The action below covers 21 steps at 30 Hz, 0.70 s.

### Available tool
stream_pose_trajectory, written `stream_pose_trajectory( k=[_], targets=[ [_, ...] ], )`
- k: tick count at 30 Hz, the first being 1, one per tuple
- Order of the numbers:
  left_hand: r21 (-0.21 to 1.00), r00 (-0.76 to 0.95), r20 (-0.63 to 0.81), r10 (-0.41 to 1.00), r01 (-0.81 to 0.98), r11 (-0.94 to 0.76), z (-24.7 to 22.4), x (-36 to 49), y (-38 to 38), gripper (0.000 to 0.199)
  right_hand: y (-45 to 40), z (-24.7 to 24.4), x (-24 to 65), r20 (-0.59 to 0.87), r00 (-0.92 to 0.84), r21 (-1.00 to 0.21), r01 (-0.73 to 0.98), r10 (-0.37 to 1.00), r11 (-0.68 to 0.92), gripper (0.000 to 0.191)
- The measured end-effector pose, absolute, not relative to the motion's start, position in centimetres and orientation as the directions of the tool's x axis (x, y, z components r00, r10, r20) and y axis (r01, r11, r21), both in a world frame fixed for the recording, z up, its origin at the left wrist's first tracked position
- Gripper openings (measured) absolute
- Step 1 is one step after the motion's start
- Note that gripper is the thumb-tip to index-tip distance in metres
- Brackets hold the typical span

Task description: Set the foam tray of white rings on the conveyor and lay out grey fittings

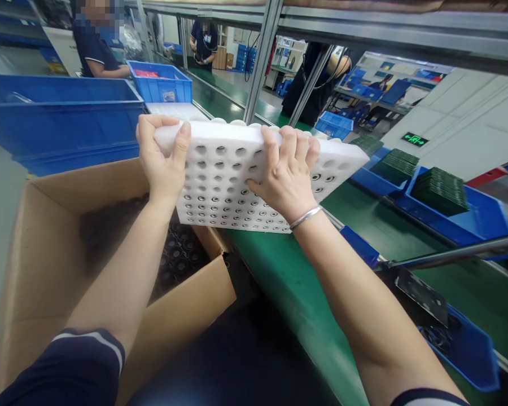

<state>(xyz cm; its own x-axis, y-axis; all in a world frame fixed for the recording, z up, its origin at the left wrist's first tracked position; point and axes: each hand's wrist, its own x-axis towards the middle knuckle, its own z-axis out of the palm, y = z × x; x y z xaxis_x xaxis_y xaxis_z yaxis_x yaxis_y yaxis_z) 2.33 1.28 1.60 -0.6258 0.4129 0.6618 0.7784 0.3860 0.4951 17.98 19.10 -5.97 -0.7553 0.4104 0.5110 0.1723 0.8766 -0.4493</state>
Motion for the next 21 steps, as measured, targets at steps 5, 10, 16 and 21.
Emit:
stream_pose_trajectory(
  k=[5, 10, 16, 21],
  targets=[
    [0.499, -0.571, 0.732, 0.372, 0.821, 0.278, 1.0, 1.2, 1.6, 0.068, 19.3, -6.3, 19.4, 0.535, -0.774, -0.478, 0.052, 0.338, 0.877, 0.091],
    [0.491, -0.545, 0.761, 0.353, 0.838, 0.237, 0.5, 0.8, 1.8, 0.066, 18.5, -7.4, 18.2, 0.57, -0.716, -0.518, 0.065, 0.402, 0.853, 0.091],
    [0.488, -0.553, 0.751, 0.361, 0.833, 0.261, 0.5, 0.9, 1.5, 0.063, 17.4, -8.1, 16.0, 0.543, -0.697, -0.51, 0.17, 0.468, 0.844, 0.09],
    [0.493, -0.573, 0.73, 0.371, 0.819, 0.295, 0.9, 0.7, 1.1, 0.058, 17.4, -7.4, 16.5, 0.495, -0.737, -0.464, 0.224, 0.46, 0.857, 0.097]
  ],
)
